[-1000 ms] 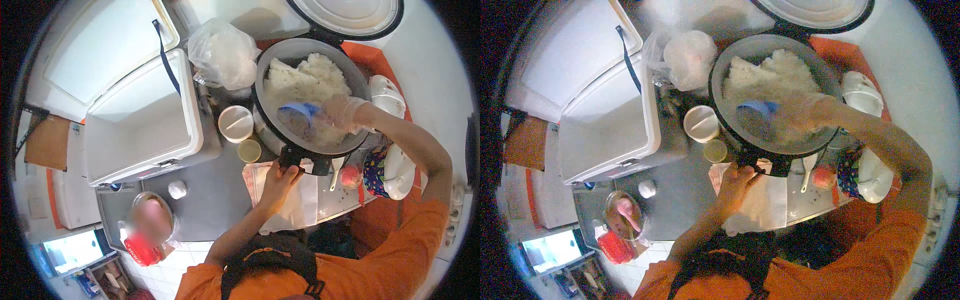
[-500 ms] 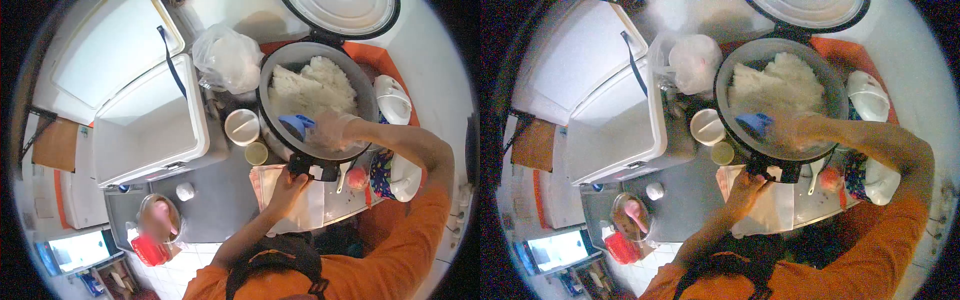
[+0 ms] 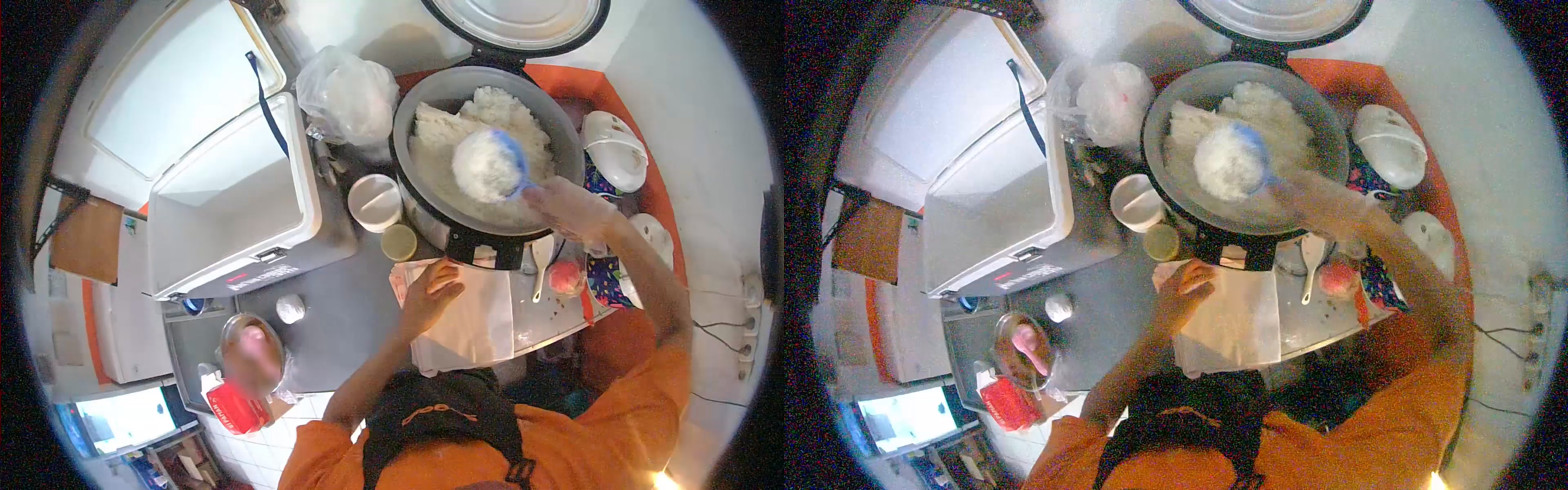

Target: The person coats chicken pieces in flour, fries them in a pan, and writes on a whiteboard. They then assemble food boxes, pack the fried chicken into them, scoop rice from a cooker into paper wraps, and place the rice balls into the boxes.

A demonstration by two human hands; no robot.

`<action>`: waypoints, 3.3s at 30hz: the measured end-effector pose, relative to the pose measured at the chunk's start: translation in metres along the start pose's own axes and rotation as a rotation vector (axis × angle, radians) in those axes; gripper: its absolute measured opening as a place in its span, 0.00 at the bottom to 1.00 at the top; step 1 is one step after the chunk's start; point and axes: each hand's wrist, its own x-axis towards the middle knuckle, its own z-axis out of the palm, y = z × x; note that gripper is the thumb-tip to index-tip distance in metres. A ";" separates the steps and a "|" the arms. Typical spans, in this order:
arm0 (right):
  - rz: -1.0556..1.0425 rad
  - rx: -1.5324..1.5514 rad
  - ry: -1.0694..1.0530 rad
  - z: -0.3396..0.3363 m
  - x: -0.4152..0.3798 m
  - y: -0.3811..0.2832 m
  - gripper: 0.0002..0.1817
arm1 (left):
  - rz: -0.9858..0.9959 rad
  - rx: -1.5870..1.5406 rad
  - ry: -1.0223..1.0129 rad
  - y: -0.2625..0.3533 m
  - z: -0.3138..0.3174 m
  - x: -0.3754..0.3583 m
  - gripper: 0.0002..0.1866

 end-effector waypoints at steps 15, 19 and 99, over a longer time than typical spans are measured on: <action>0.115 -0.253 0.221 0.350 -0.061 0.114 0.23 | 0.184 1.523 -0.301 -0.110 -0.066 -0.075 0.78; 0.040 -0.415 0.279 0.388 -0.025 0.112 0.34 | 0.106 1.667 -0.361 -0.106 -0.062 -0.073 0.78; -0.421 -0.016 0.341 0.344 -0.072 0.140 0.28 | -0.247 0.946 -0.295 -0.063 -0.036 -0.099 0.20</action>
